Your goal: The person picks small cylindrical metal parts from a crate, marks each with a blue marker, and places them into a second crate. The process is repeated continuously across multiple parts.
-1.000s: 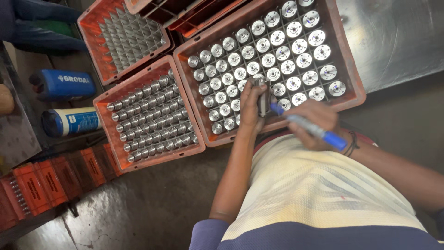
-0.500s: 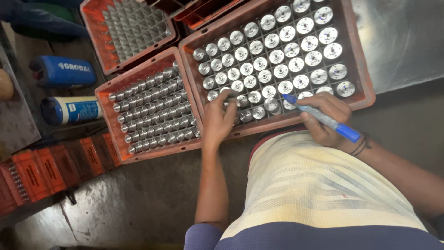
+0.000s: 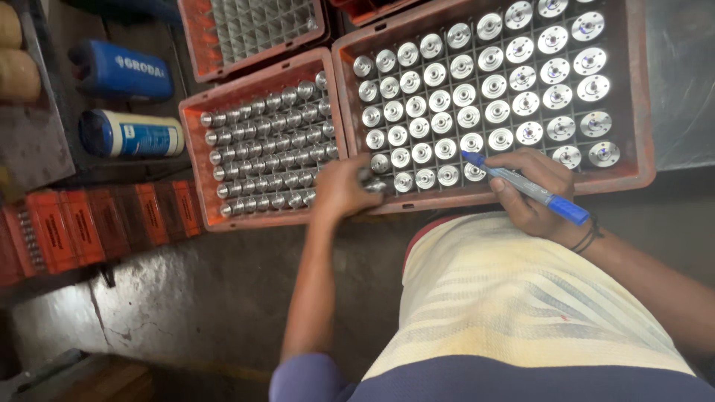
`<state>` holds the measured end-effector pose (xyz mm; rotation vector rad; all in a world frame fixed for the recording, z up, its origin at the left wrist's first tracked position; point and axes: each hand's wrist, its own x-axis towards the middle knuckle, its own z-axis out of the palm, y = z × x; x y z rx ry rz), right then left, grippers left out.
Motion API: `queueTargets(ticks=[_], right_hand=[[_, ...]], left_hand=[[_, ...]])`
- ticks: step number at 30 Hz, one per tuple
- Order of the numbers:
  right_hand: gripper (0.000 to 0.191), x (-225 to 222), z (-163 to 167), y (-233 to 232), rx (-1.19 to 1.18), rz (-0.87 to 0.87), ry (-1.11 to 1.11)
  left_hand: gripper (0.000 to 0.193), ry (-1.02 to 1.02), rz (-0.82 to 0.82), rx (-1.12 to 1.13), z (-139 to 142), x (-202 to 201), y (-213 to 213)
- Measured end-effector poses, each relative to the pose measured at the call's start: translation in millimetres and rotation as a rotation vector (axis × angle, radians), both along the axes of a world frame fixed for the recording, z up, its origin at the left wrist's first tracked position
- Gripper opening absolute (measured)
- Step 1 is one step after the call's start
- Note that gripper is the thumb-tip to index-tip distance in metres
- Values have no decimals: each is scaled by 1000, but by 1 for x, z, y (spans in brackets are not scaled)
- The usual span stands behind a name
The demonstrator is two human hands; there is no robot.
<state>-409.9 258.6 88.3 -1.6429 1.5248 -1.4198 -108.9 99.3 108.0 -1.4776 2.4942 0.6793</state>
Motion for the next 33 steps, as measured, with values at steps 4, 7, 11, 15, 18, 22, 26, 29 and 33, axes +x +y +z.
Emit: queueTargets(ticks=[4, 7, 11, 15, 18, 22, 26, 29, 33], right_hand=[[17, 7, 3, -7, -72, 18, 48], [18, 17, 5, -14, -143, 142, 110], [21, 23, 14, -19, -166, 236, 78], [19, 29, 23, -27, -204, 326, 118], [19, 36, 25, -40, -282, 385, 254], [20, 42, 21, -40, -254, 311, 147], [19, 42, 12, -30, -226, 276, 90], [18, 42, 4, -27, -197, 336, 78], [20, 43, 1, -24, -198, 267, 48]], left_hand=[[49, 1124, 283, 283, 8, 15, -1], [53, 1556, 732, 746, -36, -15, 28], [48, 1609, 873, 937, -79, -40, 47], [38, 1714, 801, 956, -78, -55, 47], [31, 1502, 811, 857, -74, -66, 50], [36, 1463, 690, 582, -79, -74, 53], [41, 1469, 753, 593, -80, -70, 49], [24, 1503, 763, 670, -78, -67, 46], [31, 1580, 718, 731, -78, -69, 45]])
